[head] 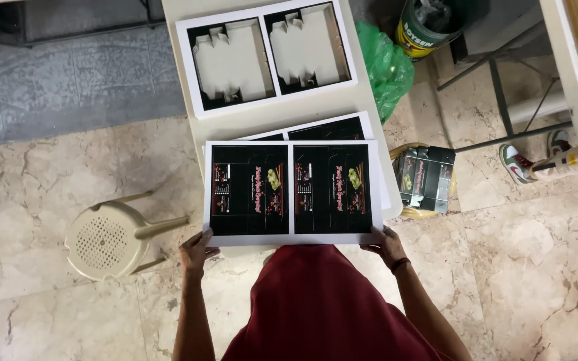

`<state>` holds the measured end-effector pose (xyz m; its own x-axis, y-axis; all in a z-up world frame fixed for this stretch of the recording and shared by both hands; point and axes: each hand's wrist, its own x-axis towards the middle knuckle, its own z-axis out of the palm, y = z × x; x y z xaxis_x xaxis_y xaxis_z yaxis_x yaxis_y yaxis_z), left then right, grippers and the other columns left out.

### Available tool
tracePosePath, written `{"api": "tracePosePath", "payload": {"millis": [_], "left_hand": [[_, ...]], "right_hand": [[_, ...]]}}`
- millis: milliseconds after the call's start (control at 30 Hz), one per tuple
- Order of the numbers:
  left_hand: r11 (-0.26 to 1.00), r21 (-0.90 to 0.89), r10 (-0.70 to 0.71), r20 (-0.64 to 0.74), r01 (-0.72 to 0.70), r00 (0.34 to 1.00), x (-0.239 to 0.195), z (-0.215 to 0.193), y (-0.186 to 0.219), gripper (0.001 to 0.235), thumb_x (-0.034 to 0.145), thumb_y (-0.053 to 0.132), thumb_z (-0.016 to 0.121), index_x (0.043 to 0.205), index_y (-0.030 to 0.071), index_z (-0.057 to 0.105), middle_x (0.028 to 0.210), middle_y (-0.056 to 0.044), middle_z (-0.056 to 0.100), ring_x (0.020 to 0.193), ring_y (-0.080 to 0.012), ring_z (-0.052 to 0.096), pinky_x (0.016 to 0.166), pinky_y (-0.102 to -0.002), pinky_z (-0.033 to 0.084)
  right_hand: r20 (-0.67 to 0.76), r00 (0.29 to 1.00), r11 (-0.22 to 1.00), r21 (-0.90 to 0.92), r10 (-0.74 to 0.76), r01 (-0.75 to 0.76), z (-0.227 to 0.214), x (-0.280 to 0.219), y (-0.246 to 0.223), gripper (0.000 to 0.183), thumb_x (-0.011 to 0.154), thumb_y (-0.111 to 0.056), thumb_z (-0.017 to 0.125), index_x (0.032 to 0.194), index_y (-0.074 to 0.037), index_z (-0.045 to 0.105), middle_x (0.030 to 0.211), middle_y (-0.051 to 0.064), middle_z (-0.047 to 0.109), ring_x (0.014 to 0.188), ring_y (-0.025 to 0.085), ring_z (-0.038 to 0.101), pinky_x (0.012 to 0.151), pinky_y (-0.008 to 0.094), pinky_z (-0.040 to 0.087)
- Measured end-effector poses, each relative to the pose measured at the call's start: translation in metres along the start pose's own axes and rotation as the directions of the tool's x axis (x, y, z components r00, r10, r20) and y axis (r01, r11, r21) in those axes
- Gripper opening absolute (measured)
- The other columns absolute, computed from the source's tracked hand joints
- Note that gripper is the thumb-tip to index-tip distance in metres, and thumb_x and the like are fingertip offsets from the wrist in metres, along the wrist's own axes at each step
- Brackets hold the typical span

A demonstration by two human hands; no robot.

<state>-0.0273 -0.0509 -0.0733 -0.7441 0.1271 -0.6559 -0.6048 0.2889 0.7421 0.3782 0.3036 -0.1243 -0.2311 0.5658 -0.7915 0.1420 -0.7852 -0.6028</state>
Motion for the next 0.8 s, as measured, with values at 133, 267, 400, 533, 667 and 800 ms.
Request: {"api": "tracePosePath", "payload": {"millis": [133,267,400,533,667,800], "left_hand": [[0.987,0.161,-0.051,0.223,0.015,0.973,-0.078,0.014,0.117,0.067,0.099,0.007,0.059,0.159,-0.001,0.03,0.124,-0.048,0.056,0.066,-0.0429,0.068,0.066,-0.056,0.063],[0.958,-0.003,0.266,0.388,-0.288,0.882,-0.073,0.024,0.181,0.043,0.096,-0.003,0.057,0.138,-0.003,0.047,0.106,-0.038,0.065,0.083,-0.0454,0.07,0.069,-0.055,0.064],[0.898,-0.009,0.402,0.419,-0.439,0.814,-0.103,0.023,0.272,0.055,0.105,0.042,0.052,0.123,-0.007,0.068,0.079,-0.037,0.069,0.065,-0.0425,0.072,0.062,-0.047,0.062],[0.922,0.053,0.339,0.371,-0.384,0.865,-0.085,0.027,0.269,0.051,0.109,0.041,0.051,0.117,-0.006,0.069,0.081,-0.034,0.069,0.063,-0.042,0.072,0.054,-0.048,0.061],[0.946,0.181,0.199,0.328,-0.268,0.924,-0.051,0.03,0.232,0.073,0.106,0.055,0.054,0.119,-0.017,0.055,0.089,-0.035,0.071,0.068,-0.0479,0.072,0.058,-0.054,0.061],[0.931,0.141,0.291,0.268,-0.336,0.918,-0.082,0.042,0.26,0.074,0.112,0.055,0.037,0.104,-0.009,0.072,0.089,-0.032,0.072,0.075,-0.0407,0.075,0.063,-0.045,0.063]], "right_hand": [[0.036,0.987,0.985,-0.066,-0.158,0.16,0.042,-0.087,-0.086,0.067,0.098,-0.005,0.061,0.159,-0.007,0.034,0.12,0.037,0.057,0.091,0.054,0.067,0.08,0.066,0.058],[0.085,0.928,0.931,-0.017,-0.363,0.365,0.043,-0.071,-0.165,0.049,0.102,-0.004,0.053,0.15,-0.012,0.051,0.115,0.025,0.065,0.092,0.035,0.071,0.079,0.05,0.064],[0.135,0.721,0.73,0.019,-0.679,0.684,0.05,-0.086,-0.248,0.009,0.101,-0.013,0.07,0.098,-0.01,0.062,0.109,0.029,0.07,0.067,0.041,0.071,0.052,0.043,0.063],[0.055,0.768,0.77,0.082,-0.638,0.633,0.078,-0.097,-0.271,0.018,0.107,-0.016,0.065,0.1,-0.003,0.057,0.104,0.031,0.071,0.069,0.049,0.07,0.055,0.063,0.061],[-0.083,0.835,0.835,0.052,-0.543,0.548,0.081,-0.052,-0.238,0.029,0.099,-0.031,0.077,0.1,-0.006,0.062,0.083,0.03,0.07,0.058,0.044,0.071,0.053,0.058,0.061],[-0.018,0.661,0.658,0.083,-0.75,0.749,0.087,-0.064,-0.247,0.022,0.104,-0.02,0.073,0.089,-0.004,0.068,0.092,0.023,0.074,0.074,0.037,0.076,0.058,0.044,0.067]]}}
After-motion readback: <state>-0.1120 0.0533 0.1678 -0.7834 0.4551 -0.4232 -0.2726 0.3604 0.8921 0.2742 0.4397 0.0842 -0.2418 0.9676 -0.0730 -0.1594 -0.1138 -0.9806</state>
